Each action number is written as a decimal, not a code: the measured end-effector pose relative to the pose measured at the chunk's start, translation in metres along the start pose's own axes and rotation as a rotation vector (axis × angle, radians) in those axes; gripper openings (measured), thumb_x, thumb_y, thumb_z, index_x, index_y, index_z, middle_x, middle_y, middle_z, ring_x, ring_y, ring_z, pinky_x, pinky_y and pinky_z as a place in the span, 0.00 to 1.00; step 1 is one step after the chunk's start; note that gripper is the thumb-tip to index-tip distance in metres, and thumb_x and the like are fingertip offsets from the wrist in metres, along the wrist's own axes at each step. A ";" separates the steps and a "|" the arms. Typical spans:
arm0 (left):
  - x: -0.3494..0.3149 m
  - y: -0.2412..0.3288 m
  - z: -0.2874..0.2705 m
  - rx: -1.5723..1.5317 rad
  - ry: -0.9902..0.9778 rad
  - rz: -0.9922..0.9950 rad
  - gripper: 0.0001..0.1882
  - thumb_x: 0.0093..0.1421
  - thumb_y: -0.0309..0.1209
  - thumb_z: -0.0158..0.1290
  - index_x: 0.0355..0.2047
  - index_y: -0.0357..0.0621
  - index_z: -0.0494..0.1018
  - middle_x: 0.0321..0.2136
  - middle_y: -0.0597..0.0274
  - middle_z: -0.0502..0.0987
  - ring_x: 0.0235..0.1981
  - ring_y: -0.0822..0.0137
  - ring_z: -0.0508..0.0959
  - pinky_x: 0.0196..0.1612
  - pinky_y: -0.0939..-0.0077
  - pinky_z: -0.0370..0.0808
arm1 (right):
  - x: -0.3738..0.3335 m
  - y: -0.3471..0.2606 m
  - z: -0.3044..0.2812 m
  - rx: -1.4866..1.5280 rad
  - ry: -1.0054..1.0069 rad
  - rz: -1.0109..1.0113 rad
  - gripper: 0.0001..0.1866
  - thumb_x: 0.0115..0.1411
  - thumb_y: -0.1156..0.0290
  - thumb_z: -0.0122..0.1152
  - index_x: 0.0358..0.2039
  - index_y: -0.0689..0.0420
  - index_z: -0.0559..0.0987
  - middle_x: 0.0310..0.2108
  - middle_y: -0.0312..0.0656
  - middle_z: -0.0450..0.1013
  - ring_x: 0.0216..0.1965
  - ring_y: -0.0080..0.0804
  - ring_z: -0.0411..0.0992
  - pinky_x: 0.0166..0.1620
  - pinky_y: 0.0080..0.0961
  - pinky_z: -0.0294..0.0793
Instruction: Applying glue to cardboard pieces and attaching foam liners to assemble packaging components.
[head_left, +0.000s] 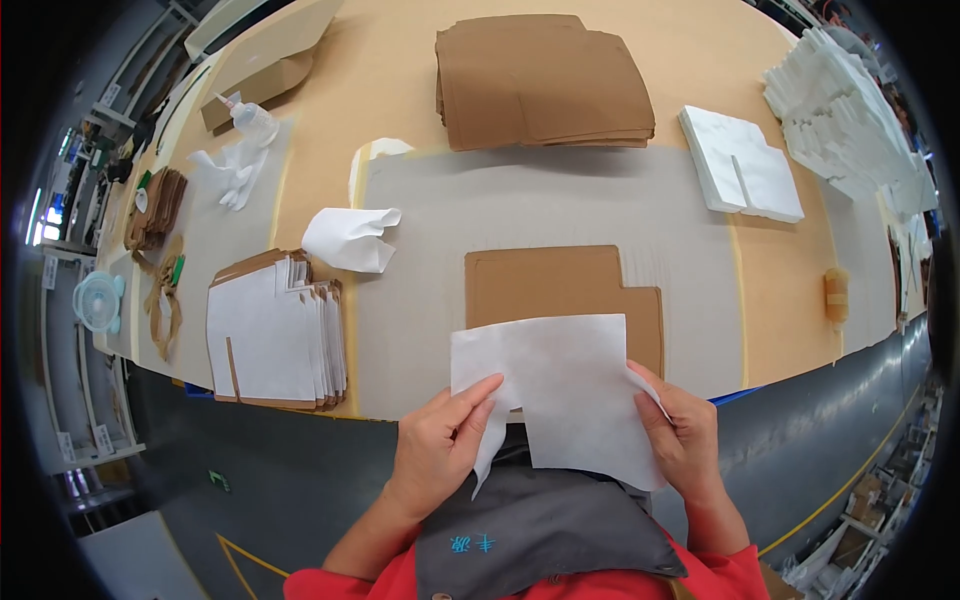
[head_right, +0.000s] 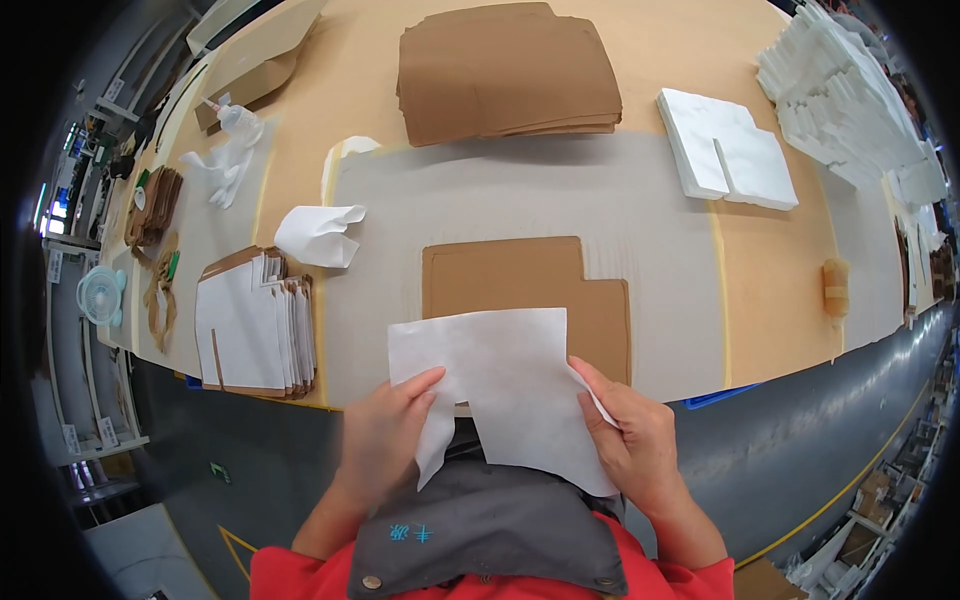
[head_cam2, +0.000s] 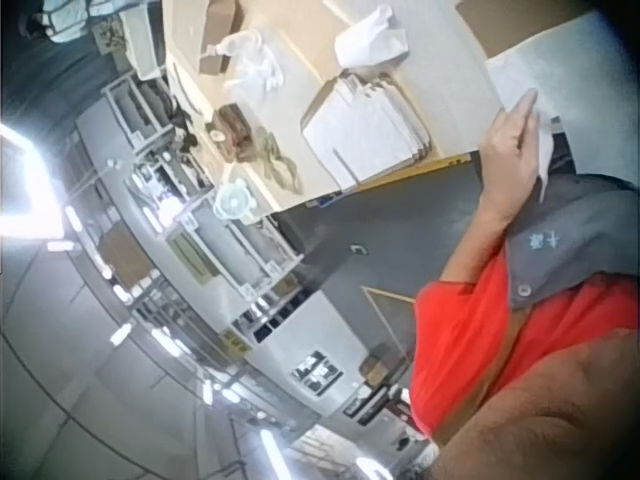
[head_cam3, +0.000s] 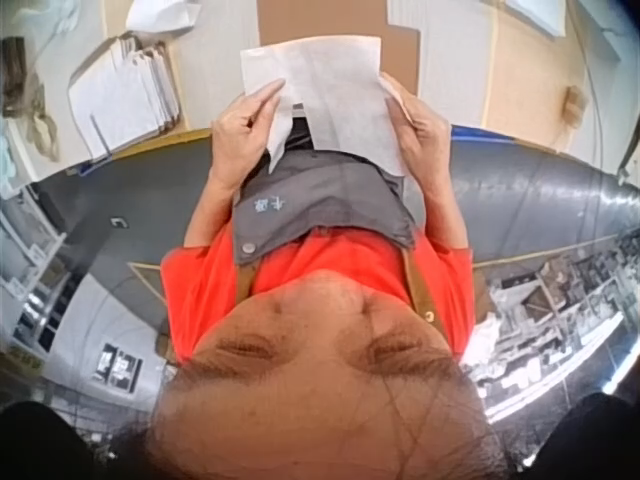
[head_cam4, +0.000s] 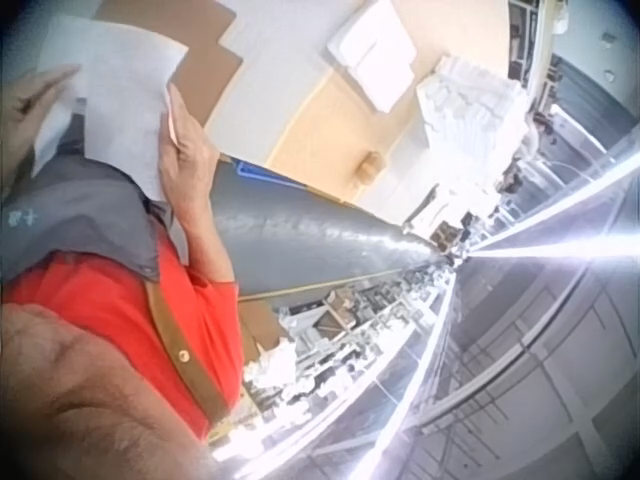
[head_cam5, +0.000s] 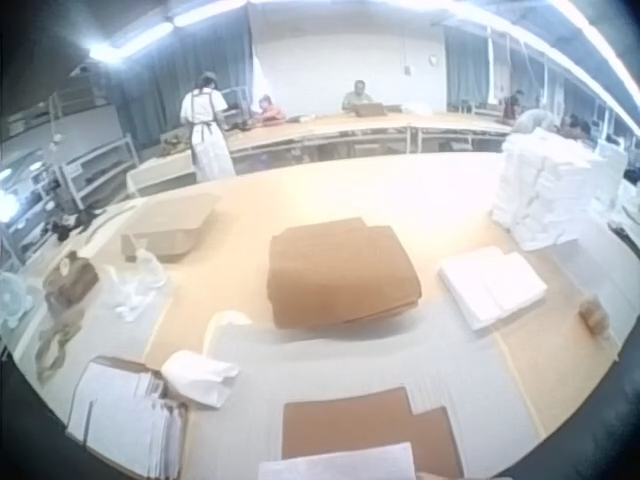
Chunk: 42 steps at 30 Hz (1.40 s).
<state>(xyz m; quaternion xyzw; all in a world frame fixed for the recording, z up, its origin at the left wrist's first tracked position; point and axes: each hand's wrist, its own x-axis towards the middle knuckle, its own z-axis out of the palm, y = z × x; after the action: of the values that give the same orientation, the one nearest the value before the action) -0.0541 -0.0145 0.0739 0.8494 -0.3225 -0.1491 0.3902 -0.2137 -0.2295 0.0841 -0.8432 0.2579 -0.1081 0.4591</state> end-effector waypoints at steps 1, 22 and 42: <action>0.004 0.000 -0.003 0.015 -0.063 -0.039 0.17 0.62 0.23 0.59 0.51 0.47 0.80 0.25 0.55 0.76 0.24 0.61 0.75 0.30 0.72 0.73 | 0.003 0.001 0.000 0.000 -0.001 0.007 0.20 0.63 0.79 0.62 0.56 0.55 0.80 0.25 0.45 0.73 0.22 0.28 0.65 0.31 0.18 0.69; 0.043 -0.003 0.007 -0.072 -0.103 0.002 0.20 0.62 0.23 0.59 0.56 0.45 0.77 0.30 0.56 0.78 0.26 0.64 0.77 0.33 0.74 0.74 | 0.035 0.019 -0.003 0.404 -0.062 0.307 0.19 0.70 0.76 0.54 0.60 0.61 0.76 0.42 0.35 0.80 0.41 0.14 0.69 0.48 0.15 0.70; 0.087 -0.008 0.013 -0.079 -0.139 -0.118 0.21 0.62 0.25 0.60 0.57 0.46 0.77 0.24 0.61 0.71 0.22 0.71 0.69 0.28 0.76 0.69 | 0.077 0.032 -0.010 0.451 -0.111 0.380 0.24 0.69 0.74 0.53 0.65 0.59 0.70 0.58 0.40 0.73 0.57 0.23 0.69 0.60 0.22 0.66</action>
<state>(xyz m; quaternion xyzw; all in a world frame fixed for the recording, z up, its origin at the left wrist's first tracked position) 0.0072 -0.0761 0.0592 0.8384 -0.2922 -0.2429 0.3908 -0.1640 -0.2923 0.0586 -0.6611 0.3550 -0.0285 0.6604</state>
